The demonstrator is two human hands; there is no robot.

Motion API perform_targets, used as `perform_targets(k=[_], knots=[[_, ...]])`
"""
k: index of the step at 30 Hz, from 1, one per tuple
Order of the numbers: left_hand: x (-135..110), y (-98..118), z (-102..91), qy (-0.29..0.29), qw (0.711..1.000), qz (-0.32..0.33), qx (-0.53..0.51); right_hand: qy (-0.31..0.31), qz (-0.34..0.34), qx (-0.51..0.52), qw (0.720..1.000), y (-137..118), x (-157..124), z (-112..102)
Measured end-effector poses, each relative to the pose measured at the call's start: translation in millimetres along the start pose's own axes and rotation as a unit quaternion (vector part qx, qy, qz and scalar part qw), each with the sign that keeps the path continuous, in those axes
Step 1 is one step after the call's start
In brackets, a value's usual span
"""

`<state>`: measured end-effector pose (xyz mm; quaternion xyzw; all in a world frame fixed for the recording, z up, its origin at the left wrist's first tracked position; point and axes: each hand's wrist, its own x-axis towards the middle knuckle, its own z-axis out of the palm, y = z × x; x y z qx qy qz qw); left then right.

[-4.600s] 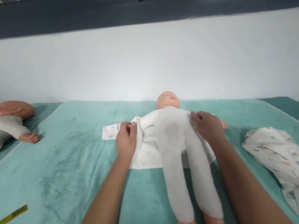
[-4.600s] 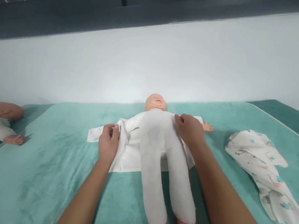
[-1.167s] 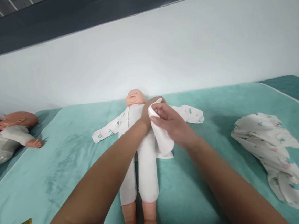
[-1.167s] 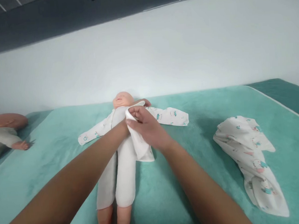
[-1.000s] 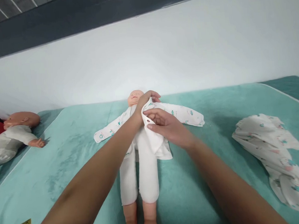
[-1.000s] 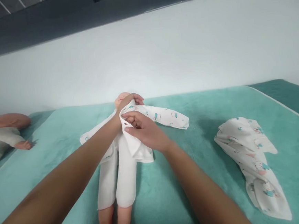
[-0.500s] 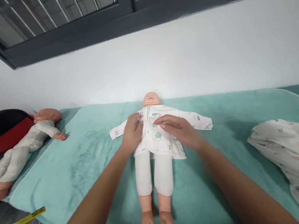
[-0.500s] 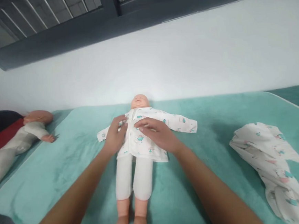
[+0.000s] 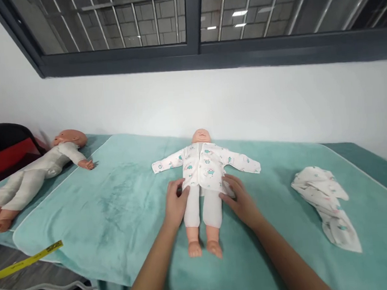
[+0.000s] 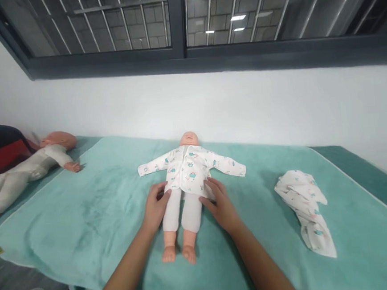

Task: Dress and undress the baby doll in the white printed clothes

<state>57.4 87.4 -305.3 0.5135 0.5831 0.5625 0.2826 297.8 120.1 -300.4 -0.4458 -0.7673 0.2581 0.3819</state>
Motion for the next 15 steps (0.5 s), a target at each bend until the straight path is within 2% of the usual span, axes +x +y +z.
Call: perform_targets(k=[3, 6, 9, 11, 13, 15], knots=[[2.3, 0.6, -0.6, 0.025, 0.997, 0.047, 0.060, 0.026, 0.051, -0.026, 0.998, 2.0, -7.1, 5.5], [9.5, 13.6, 3.8, 0.054, 0.989, 0.102, 0.098, 0.034, 0.065, -0.044, 0.996, 1.1, -0.7, 14.1], [18.7, 35.0, 17.1, 0.068, 0.973, 0.174, 0.135, 0.047, 0.086, 0.038, 0.994, 0.7, 4.9, 16.6], [20.8, 44.1, 28.1, 0.043, 0.961, 0.214, 0.167, 0.071, 0.105, 0.119, 0.985, 1.5, 5.6, 14.2], [17.1, 43.1, 36.3, 0.004, 0.954, 0.230, 0.191, 0.116, 0.124, 0.175, 0.970, 2.9, 4.7, 10.5], [8.5, 33.0, 39.3, 0.000, 0.962, 0.206, 0.180, 0.161, 0.134, 0.204, 0.956, 4.5, 3.7, 6.9]])
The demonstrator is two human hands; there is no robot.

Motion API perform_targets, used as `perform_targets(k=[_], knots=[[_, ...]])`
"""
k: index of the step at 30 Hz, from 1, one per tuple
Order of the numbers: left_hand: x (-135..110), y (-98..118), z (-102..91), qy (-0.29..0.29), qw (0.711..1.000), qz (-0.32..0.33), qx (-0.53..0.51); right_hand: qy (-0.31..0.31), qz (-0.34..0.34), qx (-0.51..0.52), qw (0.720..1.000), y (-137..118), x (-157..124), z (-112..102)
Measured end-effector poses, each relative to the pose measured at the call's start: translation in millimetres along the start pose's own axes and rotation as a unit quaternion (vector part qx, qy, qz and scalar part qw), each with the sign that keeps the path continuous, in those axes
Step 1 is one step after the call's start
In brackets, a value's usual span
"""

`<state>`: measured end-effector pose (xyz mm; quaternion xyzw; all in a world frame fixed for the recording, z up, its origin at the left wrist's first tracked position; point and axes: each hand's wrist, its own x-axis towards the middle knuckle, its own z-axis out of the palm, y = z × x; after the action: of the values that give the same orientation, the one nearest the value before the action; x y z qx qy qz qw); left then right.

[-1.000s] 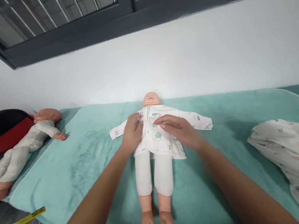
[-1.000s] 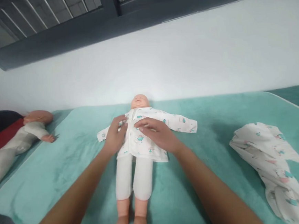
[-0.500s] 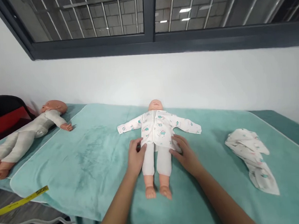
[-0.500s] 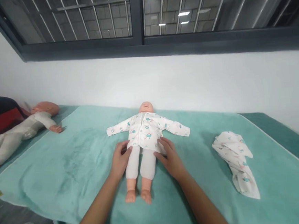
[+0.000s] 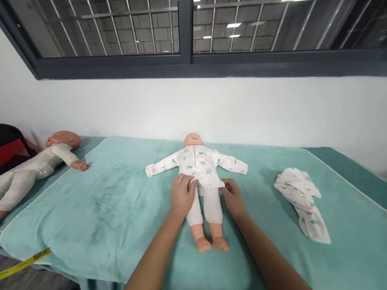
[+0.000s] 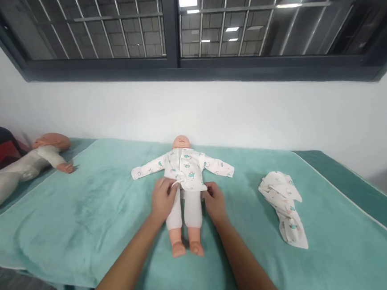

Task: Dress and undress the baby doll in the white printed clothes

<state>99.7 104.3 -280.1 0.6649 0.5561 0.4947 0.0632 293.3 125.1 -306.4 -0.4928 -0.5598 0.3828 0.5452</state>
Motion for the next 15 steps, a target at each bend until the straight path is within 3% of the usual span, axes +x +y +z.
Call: perform_targets(k=[4, 6, 10, 15], knots=[[-24.8, -14.9, 2.1, 0.076, 0.980, -0.152, -0.106, 0.065, 0.003, 0.028, 0.997, 0.9, 1.8, -5.8], [-29.3, -18.2, 1.4, 0.088, 0.971, -0.183, -0.130, 0.088, 0.009, 0.029, 0.996, 1.3, 2.5, -7.5], [-28.6, -19.0, 3.6, 0.087, 0.986, -0.104, -0.094, 0.066, -0.002, 0.048, 0.997, 1.1, 1.7, -8.2], [-24.6, -19.2, 8.7, 0.026, 0.998, 0.021, -0.044, 0.031, -0.020, 0.049, 0.998, 3.3, 1.2, -6.3]])
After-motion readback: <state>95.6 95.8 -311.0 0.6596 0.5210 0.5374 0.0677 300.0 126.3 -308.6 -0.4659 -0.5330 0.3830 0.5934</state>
